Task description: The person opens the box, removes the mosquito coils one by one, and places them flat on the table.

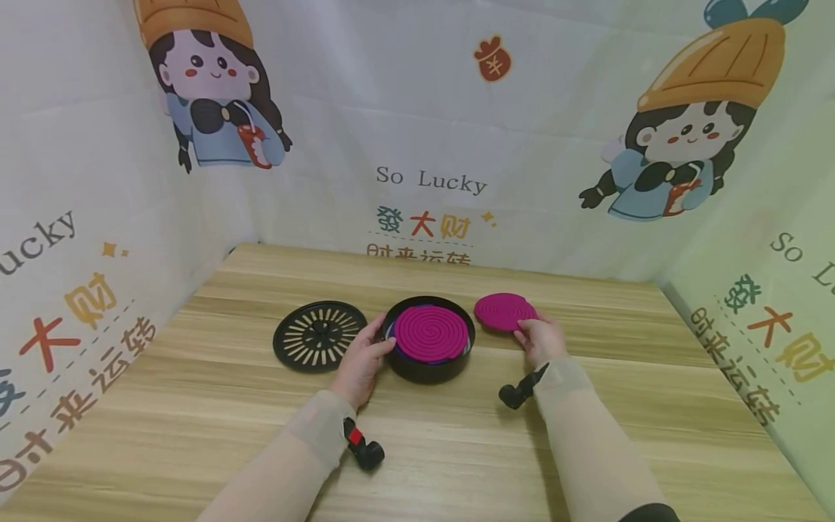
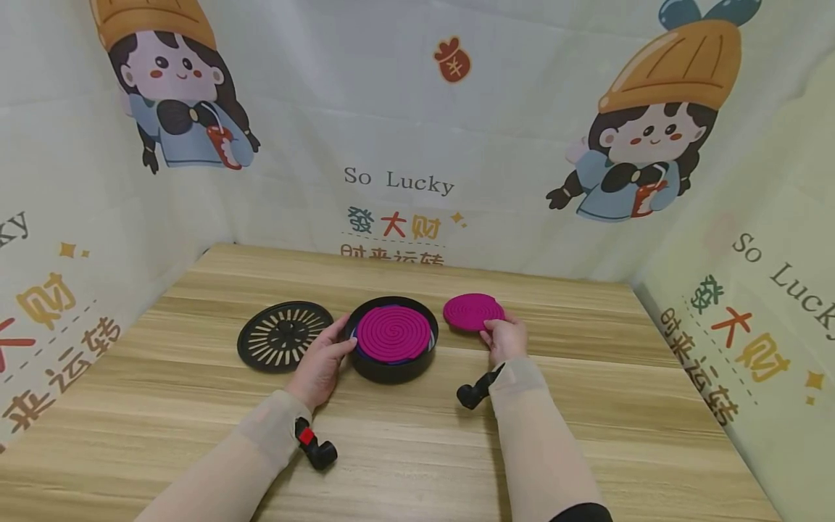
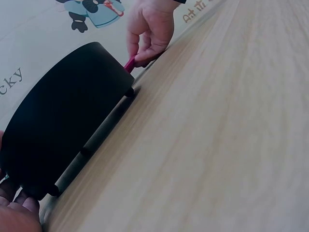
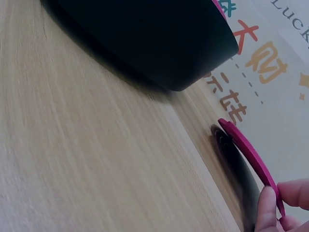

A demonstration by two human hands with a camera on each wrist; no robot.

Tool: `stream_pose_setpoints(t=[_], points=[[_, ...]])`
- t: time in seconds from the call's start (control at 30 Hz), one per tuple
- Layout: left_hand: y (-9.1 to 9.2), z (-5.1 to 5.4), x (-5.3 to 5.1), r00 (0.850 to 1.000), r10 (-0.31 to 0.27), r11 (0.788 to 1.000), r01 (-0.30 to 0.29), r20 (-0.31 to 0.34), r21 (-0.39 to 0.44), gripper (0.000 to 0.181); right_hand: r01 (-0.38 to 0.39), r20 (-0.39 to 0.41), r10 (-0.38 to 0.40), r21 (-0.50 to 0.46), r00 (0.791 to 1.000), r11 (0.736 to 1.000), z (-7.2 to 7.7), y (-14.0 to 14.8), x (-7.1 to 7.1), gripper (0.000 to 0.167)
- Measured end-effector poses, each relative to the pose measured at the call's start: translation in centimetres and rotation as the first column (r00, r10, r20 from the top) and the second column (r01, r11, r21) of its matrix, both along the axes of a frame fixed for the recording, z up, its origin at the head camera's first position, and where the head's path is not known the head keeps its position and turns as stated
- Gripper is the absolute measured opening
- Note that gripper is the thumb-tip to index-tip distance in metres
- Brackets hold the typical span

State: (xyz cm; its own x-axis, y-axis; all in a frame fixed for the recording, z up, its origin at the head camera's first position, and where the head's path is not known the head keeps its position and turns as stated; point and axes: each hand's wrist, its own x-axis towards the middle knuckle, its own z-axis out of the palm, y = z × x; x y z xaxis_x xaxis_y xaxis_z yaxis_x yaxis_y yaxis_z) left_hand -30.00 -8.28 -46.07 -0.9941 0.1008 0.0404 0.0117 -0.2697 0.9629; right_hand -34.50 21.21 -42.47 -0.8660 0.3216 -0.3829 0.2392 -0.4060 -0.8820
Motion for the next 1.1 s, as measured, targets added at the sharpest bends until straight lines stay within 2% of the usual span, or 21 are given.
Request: stream_pose_setpoints(t=[0.2, 0.43, 0.63, 0.87, 0.97, 1.0, 1.07, 1.1], points=[[0.0, 0.1, 0.0, 1.000, 0.005, 1.000, -0.005, -0.001, -0.002, 0.062, 0.013, 0.004, -0.013, 0.022, 1.000, 1.000, 0.2, -0.3, 0.3, 0.060], [0.0, 0.1, 0.0, 1.000, 0.007, 1.000, -0.007, 0.000, 0.002, 0.062, 0.065, 0.029, -0.063, -0.048, 0.998, 0.997, 1.1, -0.8, 1.0, 0.051], [0.0, 0.1, 0.0, 1.000, 0.011, 1.000, -0.011, -0.002, -0.003, 0.062, 0.094, 0.029, -0.094, -0.005, 0.995, 0.996, 1.0, -0.8, 0.9, 0.047], [0.0, 0.2, 0.2, 1.000, 0.007, 1.000, -0.007, 0.012, -0.001, 0.062, 0.153, 0.035, -0.152, -0.026, 0.988, 0.988, 1.2, -1.1, 1.0, 0.045], [0.0, 0.2, 0.2, 1.000, 0.007, 1.000, -0.007, 0.013, -0.006, 0.062, 0.152, 0.020, -0.152, -0.035, 0.988, 0.988, 0.5, -0.7, 0.5, 0.045], [0.0, 0.2, 0.1, 1.000, 0.006, 1.000, -0.006, 0.013, -0.007, 0.062, 0.151, -0.004, -0.151, -0.056, 0.989, 0.987, -0.5, -0.2, -0.2, 0.041], [0.0, 0.2, 0.1, 1.000, 0.005, 1.000, -0.004, 0.015, -0.006, 0.062, 0.142, -0.015, -0.144, -0.092, 0.989, 0.986, -1.7, 0.5, -1.2, 0.042], [0.0, 0.2, 0.1, 1.000, 0.004, 1.000, -0.004, 0.015, -0.003, 0.062, 0.134, -0.017, -0.136, -0.104, 0.991, 0.986, -1.7, 0.6, -1.2, 0.044]])
